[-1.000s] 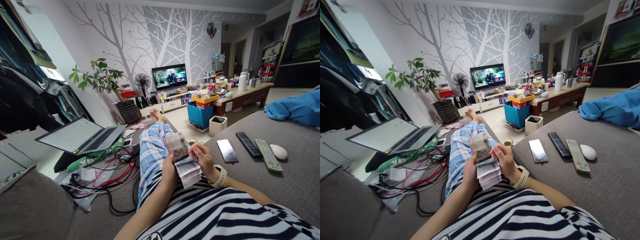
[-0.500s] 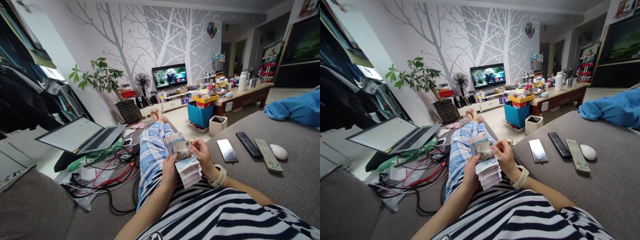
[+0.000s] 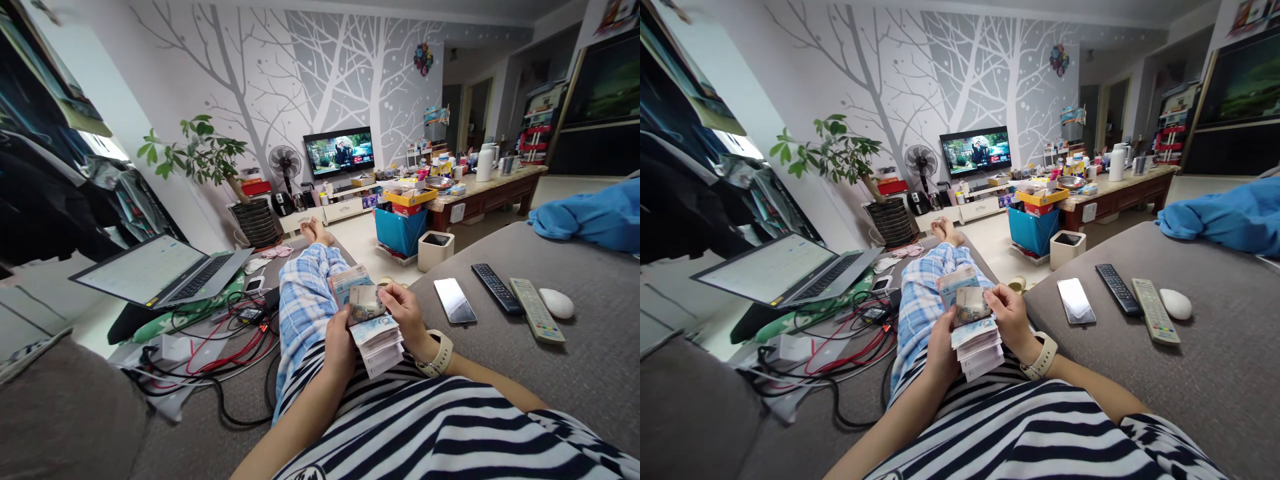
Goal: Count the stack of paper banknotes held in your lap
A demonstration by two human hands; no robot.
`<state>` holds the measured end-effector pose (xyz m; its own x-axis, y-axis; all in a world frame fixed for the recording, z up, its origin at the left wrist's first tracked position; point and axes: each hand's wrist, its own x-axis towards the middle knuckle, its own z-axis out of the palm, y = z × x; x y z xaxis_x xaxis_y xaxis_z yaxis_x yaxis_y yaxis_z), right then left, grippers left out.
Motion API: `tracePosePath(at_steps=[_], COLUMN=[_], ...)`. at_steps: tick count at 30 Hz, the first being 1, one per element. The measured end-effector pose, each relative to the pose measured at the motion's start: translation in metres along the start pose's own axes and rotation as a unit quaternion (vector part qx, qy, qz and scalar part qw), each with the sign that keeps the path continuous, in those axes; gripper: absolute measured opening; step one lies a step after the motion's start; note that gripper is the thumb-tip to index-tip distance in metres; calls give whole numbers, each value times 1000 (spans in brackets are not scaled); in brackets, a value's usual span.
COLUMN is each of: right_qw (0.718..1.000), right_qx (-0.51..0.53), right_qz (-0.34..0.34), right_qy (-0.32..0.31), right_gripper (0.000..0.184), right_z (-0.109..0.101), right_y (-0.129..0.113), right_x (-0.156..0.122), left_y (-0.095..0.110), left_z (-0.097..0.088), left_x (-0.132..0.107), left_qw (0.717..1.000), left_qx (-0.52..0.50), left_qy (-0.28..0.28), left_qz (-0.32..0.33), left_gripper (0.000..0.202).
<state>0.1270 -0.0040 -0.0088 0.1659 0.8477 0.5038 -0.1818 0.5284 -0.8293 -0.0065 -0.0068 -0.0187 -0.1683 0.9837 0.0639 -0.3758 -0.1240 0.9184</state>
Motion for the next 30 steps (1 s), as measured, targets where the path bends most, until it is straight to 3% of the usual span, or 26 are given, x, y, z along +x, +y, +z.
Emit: tracePosePath(at_steps=[4,9,14,20,26,30], right_qw=[1000,1000,999,999,999,999], right_qx=[8,14,16,24,22,26], right_qz=[-9,-19,-21,-23,-26,-30], right_qy=[-5,-15,-22,-29,-26,-29], right_gripper=[37,36,36,36,35,35], right_z=[0,1,-1,-1,-1,-1], right_y=[-2,-3,-3,-3,-3,-3], right_x=[-2,-4,-4,-4,-4,-4], left_y=[-5,0,5,3,6,4], left_z=[-2,-1,2,2,4,3], left_x=[3,3,1,0,-3,0], left_qw=[999,1000,1000,999,999,998], left_qx=[-26,22,14,-28,-24,-35], left_qy=[-26,-6,-20,-43,-18,-42], left_qz=[-8,11,13,-13,-15,-19], left_gripper=[38,27,21,24,21,25])
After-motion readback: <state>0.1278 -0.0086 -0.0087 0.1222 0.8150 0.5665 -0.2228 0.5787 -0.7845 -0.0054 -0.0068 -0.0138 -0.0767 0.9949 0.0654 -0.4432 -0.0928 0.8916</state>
